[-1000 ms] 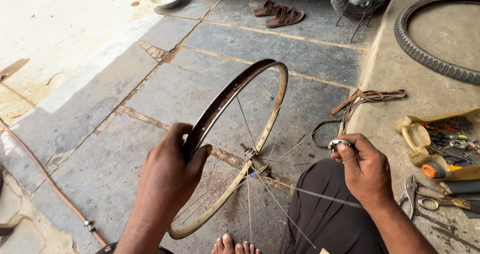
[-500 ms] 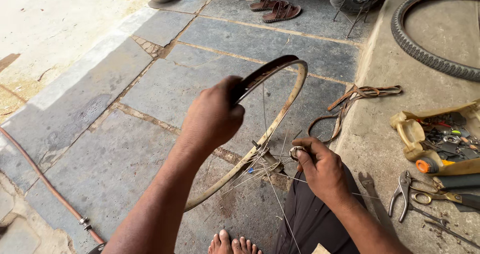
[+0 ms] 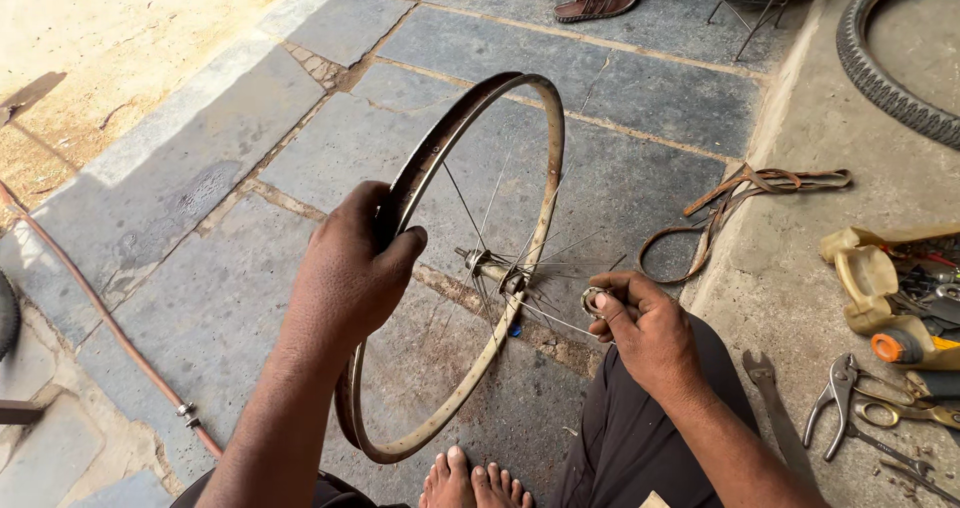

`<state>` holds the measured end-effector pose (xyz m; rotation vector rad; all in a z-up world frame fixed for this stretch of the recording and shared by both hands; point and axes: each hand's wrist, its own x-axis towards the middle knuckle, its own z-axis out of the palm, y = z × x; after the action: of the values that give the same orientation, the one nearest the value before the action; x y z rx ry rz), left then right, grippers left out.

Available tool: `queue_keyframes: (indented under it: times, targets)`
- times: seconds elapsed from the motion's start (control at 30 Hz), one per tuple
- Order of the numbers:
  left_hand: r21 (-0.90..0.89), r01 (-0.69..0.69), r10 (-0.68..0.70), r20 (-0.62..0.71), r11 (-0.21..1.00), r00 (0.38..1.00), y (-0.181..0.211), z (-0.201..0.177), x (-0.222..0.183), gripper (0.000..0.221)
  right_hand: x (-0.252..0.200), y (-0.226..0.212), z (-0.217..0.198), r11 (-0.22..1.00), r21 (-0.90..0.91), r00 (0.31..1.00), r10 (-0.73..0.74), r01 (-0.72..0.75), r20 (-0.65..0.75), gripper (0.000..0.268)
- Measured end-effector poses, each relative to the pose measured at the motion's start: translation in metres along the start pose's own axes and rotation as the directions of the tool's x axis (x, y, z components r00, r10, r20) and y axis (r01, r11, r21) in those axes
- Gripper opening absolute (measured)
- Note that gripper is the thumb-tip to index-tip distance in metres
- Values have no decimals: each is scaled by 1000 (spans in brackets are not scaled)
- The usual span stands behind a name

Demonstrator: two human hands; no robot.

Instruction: The person threads spokes through the hub of a bicycle rim and then places small nuts onto the ends of the spokes by hand.

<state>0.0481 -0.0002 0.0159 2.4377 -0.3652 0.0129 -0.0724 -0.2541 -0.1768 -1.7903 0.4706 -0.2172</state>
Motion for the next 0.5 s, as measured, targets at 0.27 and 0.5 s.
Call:
queue_keyframes:
  times: [0.27,0.5]
  targets:
    - [93,-9,10,-7,996,1000,-9,-3,7,42,-3,-20,-3,998,38,997,-47,50,-64,30]
    - [25,60,-62,63,998,996,9,-8,-5,46,-5,-38,13,977,210,999,-30,32,-13,27]
